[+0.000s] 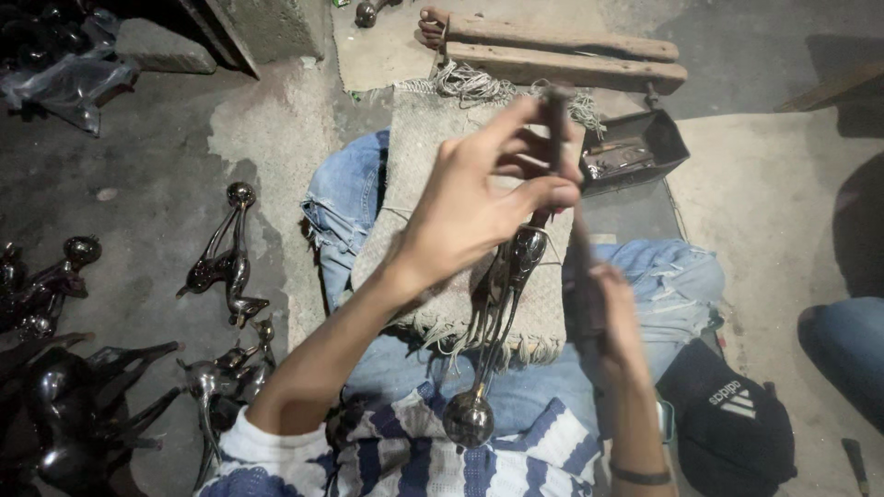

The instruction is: The person holds a metal bird-shaped sculpture on a cloth pad on their lap and repeatedly strikes it with a wooden mallet. They reposition the sculpture several times to hit different areas, including the head and body, while other similar metal sculptures are visible on the floor nearby.

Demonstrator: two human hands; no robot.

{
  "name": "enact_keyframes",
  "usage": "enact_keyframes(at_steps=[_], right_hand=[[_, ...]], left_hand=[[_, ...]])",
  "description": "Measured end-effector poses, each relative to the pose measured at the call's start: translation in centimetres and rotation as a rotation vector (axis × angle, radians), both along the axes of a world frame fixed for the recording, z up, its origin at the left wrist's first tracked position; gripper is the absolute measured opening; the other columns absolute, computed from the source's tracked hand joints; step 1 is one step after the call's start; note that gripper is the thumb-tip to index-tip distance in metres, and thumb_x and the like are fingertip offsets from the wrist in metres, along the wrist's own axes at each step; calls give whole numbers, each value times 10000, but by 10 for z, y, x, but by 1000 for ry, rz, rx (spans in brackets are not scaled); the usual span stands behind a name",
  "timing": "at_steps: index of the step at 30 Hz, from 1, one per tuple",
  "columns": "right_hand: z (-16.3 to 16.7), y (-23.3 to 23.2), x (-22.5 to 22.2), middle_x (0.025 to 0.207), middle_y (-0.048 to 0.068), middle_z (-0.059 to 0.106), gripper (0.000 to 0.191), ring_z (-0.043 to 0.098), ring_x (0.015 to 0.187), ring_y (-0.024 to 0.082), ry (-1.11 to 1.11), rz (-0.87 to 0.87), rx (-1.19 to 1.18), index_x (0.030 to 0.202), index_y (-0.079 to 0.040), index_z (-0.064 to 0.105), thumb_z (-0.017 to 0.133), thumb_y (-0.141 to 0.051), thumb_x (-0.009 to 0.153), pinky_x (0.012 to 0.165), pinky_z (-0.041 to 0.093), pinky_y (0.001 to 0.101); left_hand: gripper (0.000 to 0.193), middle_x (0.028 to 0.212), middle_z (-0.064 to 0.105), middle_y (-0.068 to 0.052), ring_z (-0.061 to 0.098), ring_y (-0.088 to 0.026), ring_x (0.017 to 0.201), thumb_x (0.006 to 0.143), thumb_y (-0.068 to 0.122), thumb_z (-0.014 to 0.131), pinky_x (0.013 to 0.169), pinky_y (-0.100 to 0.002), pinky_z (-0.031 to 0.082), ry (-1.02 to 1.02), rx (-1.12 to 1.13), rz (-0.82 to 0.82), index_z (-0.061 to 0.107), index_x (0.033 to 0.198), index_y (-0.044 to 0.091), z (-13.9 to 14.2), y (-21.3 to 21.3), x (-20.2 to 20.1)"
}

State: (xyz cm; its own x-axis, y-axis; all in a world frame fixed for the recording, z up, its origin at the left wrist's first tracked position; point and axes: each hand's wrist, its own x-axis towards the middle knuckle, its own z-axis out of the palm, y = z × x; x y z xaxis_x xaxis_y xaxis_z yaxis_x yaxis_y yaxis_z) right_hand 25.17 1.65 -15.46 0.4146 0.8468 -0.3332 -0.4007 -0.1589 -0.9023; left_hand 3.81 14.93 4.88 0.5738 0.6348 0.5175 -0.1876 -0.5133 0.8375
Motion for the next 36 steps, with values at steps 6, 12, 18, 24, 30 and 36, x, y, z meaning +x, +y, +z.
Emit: enact_keyframes(at_steps=[6, 12, 18, 24, 30, 36], right_hand=[[44, -17, 32, 1017, 31, 638, 710, 631, 784, 143, -203, -192, 349, 1604, -136, 223, 656, -250, 1054, 667, 544, 282], [87, -28, 58, 1018, 117, 650, 743, 682, 794, 197, -246, -285, 745, 1595, -187, 56, 643, -224, 1140, 712, 619, 326], [150, 2, 76, 944, 124, 567, 577, 594, 821, 218, -899, 7, 667, 1578, -42, 357, 651, -68, 1083, 760, 496, 318], [224, 36, 65, 1197, 144, 574, 507, 614, 1095, 243, -1081, 224, 696, 1501, -10, 410, 573, 15, 1022, 972, 522, 349], [235, 45, 74, 1400, 148, 584, 460, 627, 1296, 241, -1024, 285, 640, 1441, 11, 454, 495, 63, 986, 1126, 547, 355], [221, 55, 91, 1305, 138, 604, 404, 632, 1169, 199, -1026, 281, 677, 1439, 17, 447, 442, -4, 1035, 1026, 537, 329]], left_hand=[[378, 1037, 807, -95, 832, -191, 956, 1031, 39, 651, 853, -311, 685, 118, 157, 19, 563, 1395, 87, -9, 10, 8], [406, 1013, 811, -115, 829, -188, 965, 1015, 44, 669, 831, -316, 685, 146, 228, 31, 568, 1407, 70, -5, 14, 4], [407, 988, 817, -106, 825, -147, 775, 983, 22, 636, 572, -297, 647, 235, 190, 46, 587, 1381, 90, -1, 17, 9], [365, 933, 816, -95, 790, -136, 636, 1003, 40, 629, 477, -274, 602, 248, 222, 45, 586, 1363, 85, -5, 19, 11], [377, 965, 812, -127, 783, -140, 638, 1012, -47, 544, 514, -245, 571, 239, 335, 81, 590, 1360, 90, -14, 20, 15], [410, 949, 797, -147, 795, -151, 720, 984, -65, 555, 545, -240, 601, 194, 347, 85, 580, 1372, 63, -15, 17, 14]])
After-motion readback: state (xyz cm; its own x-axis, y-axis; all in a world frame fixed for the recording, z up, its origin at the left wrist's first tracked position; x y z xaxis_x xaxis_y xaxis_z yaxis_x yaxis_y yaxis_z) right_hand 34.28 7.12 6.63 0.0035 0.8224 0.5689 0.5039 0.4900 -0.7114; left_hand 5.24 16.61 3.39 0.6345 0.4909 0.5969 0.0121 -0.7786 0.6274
